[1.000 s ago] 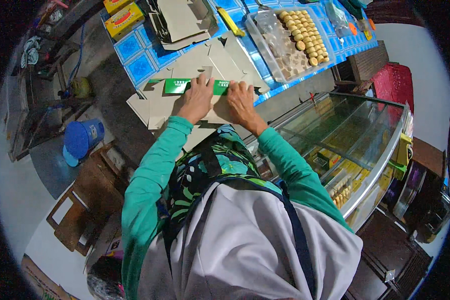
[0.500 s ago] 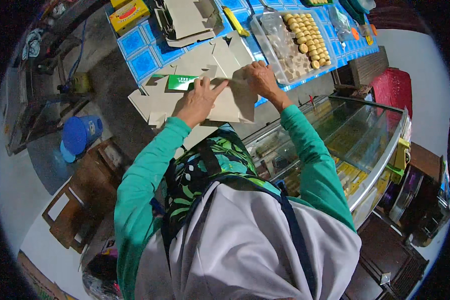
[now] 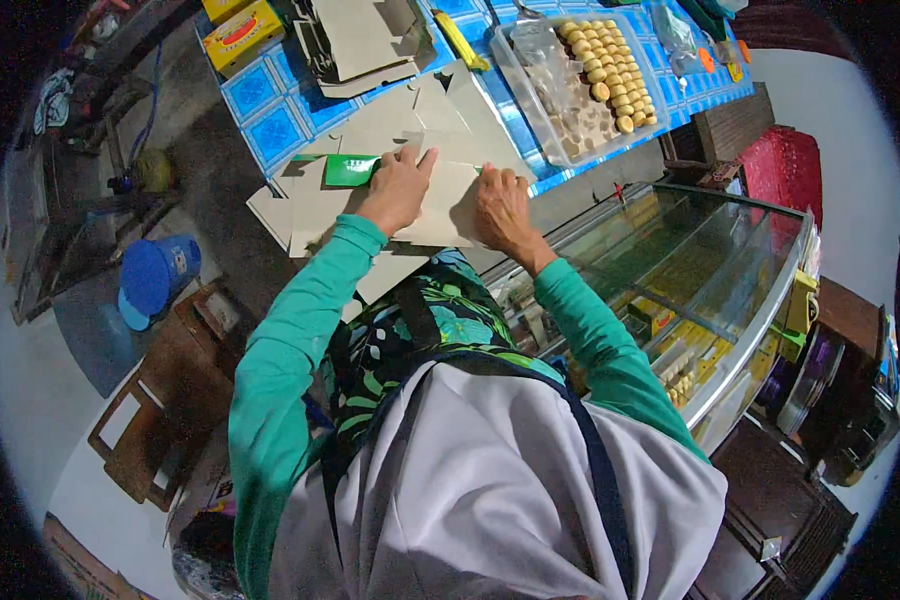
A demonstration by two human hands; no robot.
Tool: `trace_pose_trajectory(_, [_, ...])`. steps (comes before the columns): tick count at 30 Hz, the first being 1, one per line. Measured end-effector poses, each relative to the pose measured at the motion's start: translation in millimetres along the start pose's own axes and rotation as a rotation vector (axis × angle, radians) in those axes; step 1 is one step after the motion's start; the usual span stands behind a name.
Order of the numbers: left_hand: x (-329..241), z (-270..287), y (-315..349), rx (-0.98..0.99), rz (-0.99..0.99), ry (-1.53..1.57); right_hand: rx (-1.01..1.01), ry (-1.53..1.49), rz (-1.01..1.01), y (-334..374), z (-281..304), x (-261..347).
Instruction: The person folds several cardboard takeout food boxes by hand, pressing the creases and tucking in the tabs to form the containers.
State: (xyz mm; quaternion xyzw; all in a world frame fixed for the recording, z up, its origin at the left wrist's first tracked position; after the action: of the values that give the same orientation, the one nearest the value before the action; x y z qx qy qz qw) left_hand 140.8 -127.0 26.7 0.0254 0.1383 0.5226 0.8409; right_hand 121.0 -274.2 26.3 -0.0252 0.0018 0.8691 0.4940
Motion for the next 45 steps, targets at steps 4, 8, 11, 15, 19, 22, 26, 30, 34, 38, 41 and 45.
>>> trace_pose_trajectory(4, [-2.1, -2.4, -0.5, -0.019, 0.026, -0.057, -0.016, 0.003, -0.042, 0.9, 12.6, 2.3])
trace_pose_trajectory(8, [-0.4, -5.4, -4.9, 0.061, 0.053, -0.01, 0.08, -0.106, -0.274, 8.6, -5.9, -12.0])
trace_pose_trajectory(11, [-2.2, -11.1, -8.0, 0.046, 0.04, -0.011, 0.064, -0.11, -0.166, -2.2, -3.8, -1.7])
trace_pose_trajectory(15, [-2.8, -11.7, -6.6, 0.028, 0.029, -0.023, -0.052, -0.044, -0.158, -7.1, -2.2, 20.3])
trace_pose_trajectory(19, [2.3, -6.2, -2.8, 0.004, 0.022, 0.003, 0.0, -0.069, -0.24, 2.1, 20.2, 6.9])
trace_pose_trajectory(22, [-1.5, -5.0, -0.9, 0.048, 0.006, -0.015, 0.015, -0.099, -0.338, 13.1, 6.6, -10.0])
trace_pose_trajectory(26, [2.1, 4.4, -1.5, 0.074, 0.026, 0.019, -0.089, -0.205, -0.417, 21.4, 5.5, -20.5])
trace_pose_trajectory(30, [2.4, 1.4, 2.3, 0.061, 0.032, 0.048, -0.141, -0.465, -0.37, 29.7, 3.7, -30.8])
trace_pose_trajectory(34, [2.0, 7.7, 4.7, 0.0, 0.033, 0.118, -0.26, -0.942, -0.915, 74.5, -19.0, -50.5])
trace_pose_trajectory(38, [12.1, 8.9, 21.9, -0.118, 0.086, 0.273, -0.221, -1.277, -0.951, 60.7, 11.3, -28.1])
trace_pose_trajectory(41, [22.1, 65.2, 54.1, -0.479, 0.02, 0.568, 0.028, -1.528, -1.024, 56.9, 14.6, -37.8])
trace_pose_trajectory(45, [58.3, 138.0, 129.2, -0.852, 0.283, 0.832, 0.051, -1.783, -0.698, 21.6, 53.7, -49.8])
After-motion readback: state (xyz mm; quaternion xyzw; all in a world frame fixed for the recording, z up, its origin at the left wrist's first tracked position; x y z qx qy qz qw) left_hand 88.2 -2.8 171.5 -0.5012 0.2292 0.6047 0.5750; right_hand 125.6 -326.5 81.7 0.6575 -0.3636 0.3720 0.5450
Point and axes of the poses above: each hand's wrist, its own y-axis away from the middle knuckle, its own z-axis out of the back of the hand, x = y × z, the point moved 7 cm from there along -y, towards the middle knuckle, and after that the axes turned 6 degrees about -y, right-handed, at the moved point
